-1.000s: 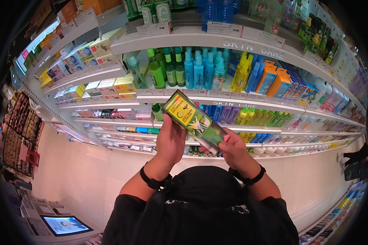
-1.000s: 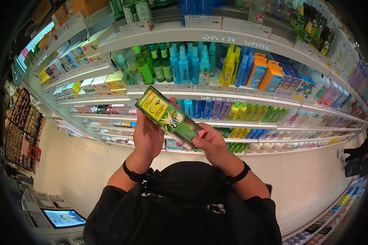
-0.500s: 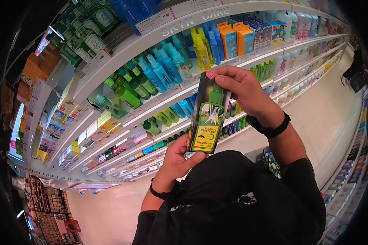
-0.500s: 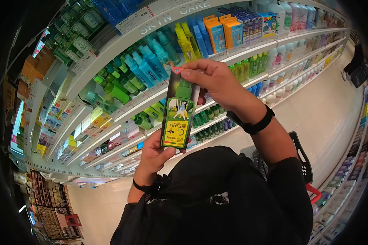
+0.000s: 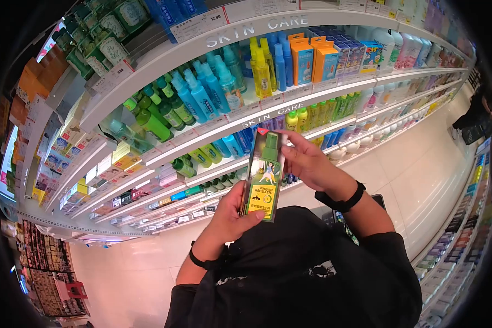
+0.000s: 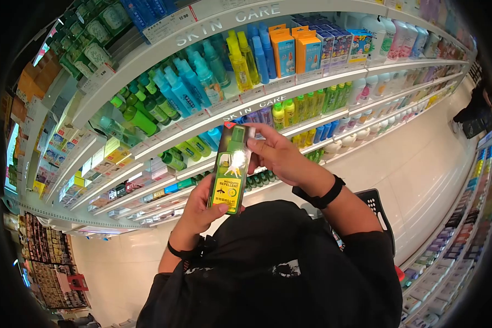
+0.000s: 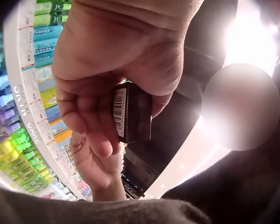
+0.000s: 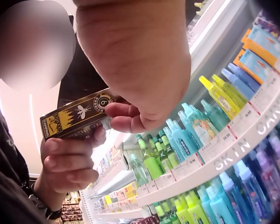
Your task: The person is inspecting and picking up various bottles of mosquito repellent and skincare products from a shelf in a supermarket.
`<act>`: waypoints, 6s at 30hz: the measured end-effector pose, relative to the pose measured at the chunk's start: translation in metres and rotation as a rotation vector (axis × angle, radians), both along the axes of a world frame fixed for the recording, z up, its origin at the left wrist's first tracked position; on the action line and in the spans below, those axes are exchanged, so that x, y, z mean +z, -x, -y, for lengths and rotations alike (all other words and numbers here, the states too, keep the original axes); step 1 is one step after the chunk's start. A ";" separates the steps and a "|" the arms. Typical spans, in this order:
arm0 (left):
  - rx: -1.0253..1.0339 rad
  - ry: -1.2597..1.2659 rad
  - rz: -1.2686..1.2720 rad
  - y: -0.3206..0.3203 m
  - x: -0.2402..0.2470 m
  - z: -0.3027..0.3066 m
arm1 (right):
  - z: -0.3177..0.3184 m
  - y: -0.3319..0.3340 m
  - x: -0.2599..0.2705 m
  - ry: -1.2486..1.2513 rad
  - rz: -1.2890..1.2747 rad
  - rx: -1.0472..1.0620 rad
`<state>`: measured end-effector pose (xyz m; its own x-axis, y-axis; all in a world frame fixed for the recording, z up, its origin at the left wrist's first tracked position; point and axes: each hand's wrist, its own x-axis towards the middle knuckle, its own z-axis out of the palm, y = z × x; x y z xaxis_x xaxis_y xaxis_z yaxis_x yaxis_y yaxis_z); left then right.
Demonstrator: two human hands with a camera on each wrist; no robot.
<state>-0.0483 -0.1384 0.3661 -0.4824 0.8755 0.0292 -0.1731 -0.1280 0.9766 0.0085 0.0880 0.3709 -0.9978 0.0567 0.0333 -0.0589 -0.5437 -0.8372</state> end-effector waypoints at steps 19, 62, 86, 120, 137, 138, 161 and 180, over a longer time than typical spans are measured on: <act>-0.290 0.262 -0.524 -0.022 0.012 0.003 | -0.036 -0.096 -0.046 -0.082 -0.022 -0.012; -0.191 -0.075 -0.517 -0.024 0.000 -0.019 | -0.017 -0.083 -0.074 -0.004 0.497 0.040; 0.129 0.007 -0.517 -0.020 -0.013 -0.037 | -0.038 -0.091 -0.079 0.426 -0.081 -0.189; 0.270 -0.107 -0.201 -0.018 -0.012 -0.026 | -0.048 -0.027 0.001 -0.093 -0.129 -0.256; 0.023 0.008 -0.361 0.040 -0.018 0.009 | -0.002 -0.003 0.051 -0.322 -0.264 -0.128; -0.020 0.041 -0.383 0.045 -0.022 0.007 | -0.005 -0.004 0.051 -0.373 -0.259 -0.095; 0.120 0.120 -0.576 0.037 0.005 -0.257 | -0.293 -0.029 0.145 -1.161 -0.511 -0.088; 0.278 0.207 -0.561 0.048 -0.009 -0.286 | -0.504 -0.005 0.327 -1.081 -0.773 -0.845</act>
<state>-0.0960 0.1472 0.3572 -0.6523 0.7348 0.1862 0.3815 0.1060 0.9183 0.0138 0.5917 0.6983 -0.4142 0.1798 0.8923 -0.6045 0.6786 -0.4173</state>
